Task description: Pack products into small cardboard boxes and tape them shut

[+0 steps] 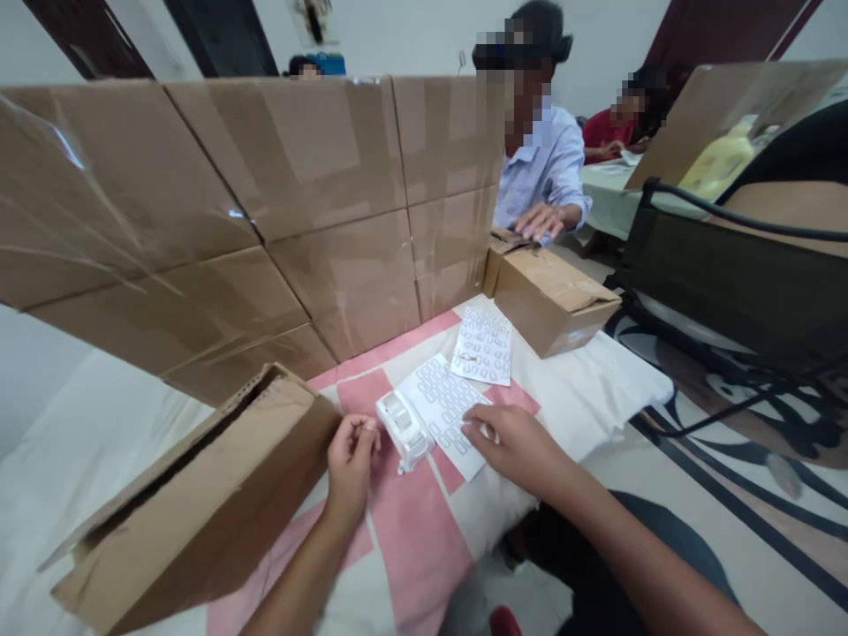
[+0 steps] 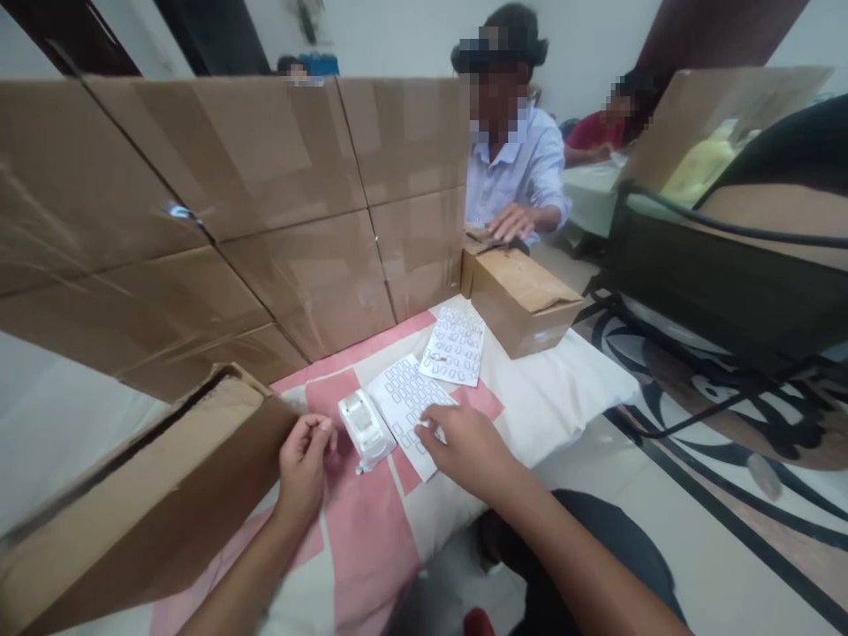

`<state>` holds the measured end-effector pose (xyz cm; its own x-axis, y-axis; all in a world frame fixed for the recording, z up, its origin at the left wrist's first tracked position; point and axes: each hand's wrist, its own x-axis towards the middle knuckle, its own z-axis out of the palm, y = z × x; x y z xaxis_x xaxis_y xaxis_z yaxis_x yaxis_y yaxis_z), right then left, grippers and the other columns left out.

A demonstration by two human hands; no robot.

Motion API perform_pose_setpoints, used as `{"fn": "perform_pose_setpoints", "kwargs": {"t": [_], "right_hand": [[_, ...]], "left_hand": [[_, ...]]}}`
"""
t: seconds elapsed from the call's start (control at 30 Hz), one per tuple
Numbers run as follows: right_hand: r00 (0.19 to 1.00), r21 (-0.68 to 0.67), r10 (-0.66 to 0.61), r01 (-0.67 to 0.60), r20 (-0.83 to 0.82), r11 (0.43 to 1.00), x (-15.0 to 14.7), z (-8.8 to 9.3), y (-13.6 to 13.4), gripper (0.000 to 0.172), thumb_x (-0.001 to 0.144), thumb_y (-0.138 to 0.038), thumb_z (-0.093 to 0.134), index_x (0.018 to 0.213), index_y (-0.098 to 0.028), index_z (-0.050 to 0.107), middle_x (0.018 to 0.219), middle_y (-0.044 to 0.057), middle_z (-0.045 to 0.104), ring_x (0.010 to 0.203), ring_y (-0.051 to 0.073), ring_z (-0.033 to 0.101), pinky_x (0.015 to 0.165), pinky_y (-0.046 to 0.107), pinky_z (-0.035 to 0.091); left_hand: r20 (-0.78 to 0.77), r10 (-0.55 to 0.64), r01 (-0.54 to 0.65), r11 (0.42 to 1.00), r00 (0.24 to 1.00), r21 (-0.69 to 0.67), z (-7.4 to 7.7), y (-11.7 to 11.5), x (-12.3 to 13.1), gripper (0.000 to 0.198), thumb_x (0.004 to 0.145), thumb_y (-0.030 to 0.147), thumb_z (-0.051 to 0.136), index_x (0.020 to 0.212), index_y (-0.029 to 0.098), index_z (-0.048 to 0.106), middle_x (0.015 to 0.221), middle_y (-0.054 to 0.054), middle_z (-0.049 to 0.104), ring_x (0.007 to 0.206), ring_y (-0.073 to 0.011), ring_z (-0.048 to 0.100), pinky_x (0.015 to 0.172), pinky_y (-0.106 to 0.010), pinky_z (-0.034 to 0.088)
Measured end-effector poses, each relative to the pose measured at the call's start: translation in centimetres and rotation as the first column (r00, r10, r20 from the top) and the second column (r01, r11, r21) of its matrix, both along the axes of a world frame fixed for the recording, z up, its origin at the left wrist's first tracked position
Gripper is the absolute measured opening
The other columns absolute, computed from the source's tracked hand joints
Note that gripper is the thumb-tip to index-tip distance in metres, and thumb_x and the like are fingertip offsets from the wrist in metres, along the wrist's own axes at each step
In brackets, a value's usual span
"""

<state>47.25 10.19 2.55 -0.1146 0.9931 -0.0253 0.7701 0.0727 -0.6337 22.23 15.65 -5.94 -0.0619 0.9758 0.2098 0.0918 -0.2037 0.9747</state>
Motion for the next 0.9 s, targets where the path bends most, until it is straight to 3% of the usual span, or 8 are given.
{"fn": "perform_pose_setpoints", "kwargs": {"t": [0.13, 0.23, 0.4, 0.53, 0.67, 0.73, 0.8, 0.9], "right_hand": [[0.985, 0.197, 0.170, -0.168, 0.008, 0.966, -4.7, 1.3, 1.2, 0.036, 0.096, -0.035, 0.058, 0.124, -0.014, 0.065, 0.125, 0.012, 0.068, 0.115, 0.028, 0.058, 0.095, 0.041, 0.046], [0.964, 0.254, 0.236, -0.261, 0.125, 0.932, -6.7, 0.2, 1.5, 0.024, 0.092, -0.027, 0.061, 0.111, -0.015, 0.069, 0.130, 0.014, 0.062, 0.119, 0.033, 0.050, 0.095, 0.047, 0.046], [0.978, 0.323, 0.208, -0.202, 0.015, 0.925, -3.9, -3.0, -0.1, 0.025, 0.093, -0.009, 0.051, 0.103, -0.020, 0.070, 0.109, 0.010, 0.064, 0.105, 0.026, 0.053, 0.089, 0.044, 0.046], [0.984, 0.322, 0.127, -0.080, -0.128, 0.943, -1.6, -2.1, -1.7, 0.020, 0.096, -0.010, 0.048, 0.096, -0.017, 0.066, 0.095, 0.008, 0.066, 0.092, 0.023, 0.056, 0.085, 0.041, 0.047], [0.988, 0.322, 0.118, -0.080, -0.100, 0.943, -4.5, 1.3, -1.0, 0.017, 0.098, -0.020, 0.051, 0.105, -0.016, 0.066, 0.104, 0.009, 0.067, 0.099, 0.025, 0.057, 0.090, 0.043, 0.047], [0.993, 0.339, 0.116, -0.100, -0.027, 0.935, -6.9, 2.1, 0.0, 0.021, 0.097, -0.027, 0.055, 0.110, -0.015, 0.068, 0.111, 0.011, 0.067, 0.106, 0.028, 0.055, 0.093, 0.045, 0.047], [0.993, 0.361, 0.094, -0.112, 0.069, 0.926, -8.6, 1.5, 0.9, 0.021, 0.096, -0.028, 0.058, 0.106, -0.014, 0.070, 0.116, 0.013, 0.066, 0.110, 0.031, 0.053, 0.091, 0.047, 0.046], [0.983, 0.422, 0.136, -0.176, 0.123, 0.889, -8.3, -1.1, 1.3, 0.017, 0.095, -0.021, 0.055, 0.092, -0.015, 0.070, 0.108, 0.012, 0.066, 0.102, 0.027, 0.053, 0.087, 0.044, 0.046]], "left_hand": [[-0.043, -0.090, 0.090, 0.996, 0.995, -0.005, 0.6, -0.6, 0.0, 0.033, 0.091, 0.046, 0.064, 0.074, 0.019, 0.057, 0.063, 0.003, 0.054, 0.059, -0.0112, 0.051, 0.059, -0.022, 0.042], [-0.077, -0.178, 0.178, 0.984, 0.981, -0.007, 1.0, -1.2, 0.3, 0.032, 0.090, 0.047, 0.065, 0.077, 0.018, 0.061, 0.063, 0.002, 0.058, 0.057, -0.0122, 0.054, 0.057, -0.022, 0.044], [-0.085, -0.167, 0.169, 0.986, 0.982, 0.009, 1.0, -1.4, 0.6, 0.031, 0.096, 0.042, 0.061, 0.076, 0.018, 0.058, 0.062, 0.002, 0.057, 0.057, -0.0112, 0.054, 0.057, -0.021, 0.043], [-0.012, -0.060, 0.060, 0.998, 0.998, 0.013, 0.5, -0.7, 0.4, 0.031, 0.100, 0.042, 0.056, 0.079, 0.019, 0.051, 0.067, 0.004, 0.051, 0.060, -0.0092, 0.049, 0.060, -0.020, 0.041], [0.009, -0.090, 0.090, 0.996, 0.996, 0.002, 0.4, -0.4, 0.3, 0.032, 0.098, 0.046, 0.056, 0.080, 0.020, 0.050, 0.065, 0.004, 0.050, 0.062, -0.0111, 0.050, 0.063, -0.022, 0.043], [-0.011, -0.106, 0.106, 0.994, 0.994, 0.010, 0.5, -0.6, 0.2, 0.034, 0.096, 0.049, 0.059, 0.081, 0.020, 0.053, 0.067, 0.003, 0.053, 0.062, -0.0114, 0.050, 0.062, -0.022, 0.043], [-0.034, -0.110, 0.111, 0.993, 0.993, 0.028, 0.8, -1.0, 0.1, 0.034, 0.094, 0.051, 0.061, 0.081, 0.019, 0.055, 0.069, 0.002, 0.055, 0.062, -0.0112, 0.050, 0.061, -0.022, 0.043], [-0.070, -0.143, 0.146, 0.988, 0.987, 0.045, 1.2, -1.7, 0.2, 0.033, 0.096, 0.047, 0.059, 0.080, 0.019, 0.057, 0.066, 0.003, 0.056, 0.060, -0.0111, 0.052, 0.060, -0.021, 0.043]]}}
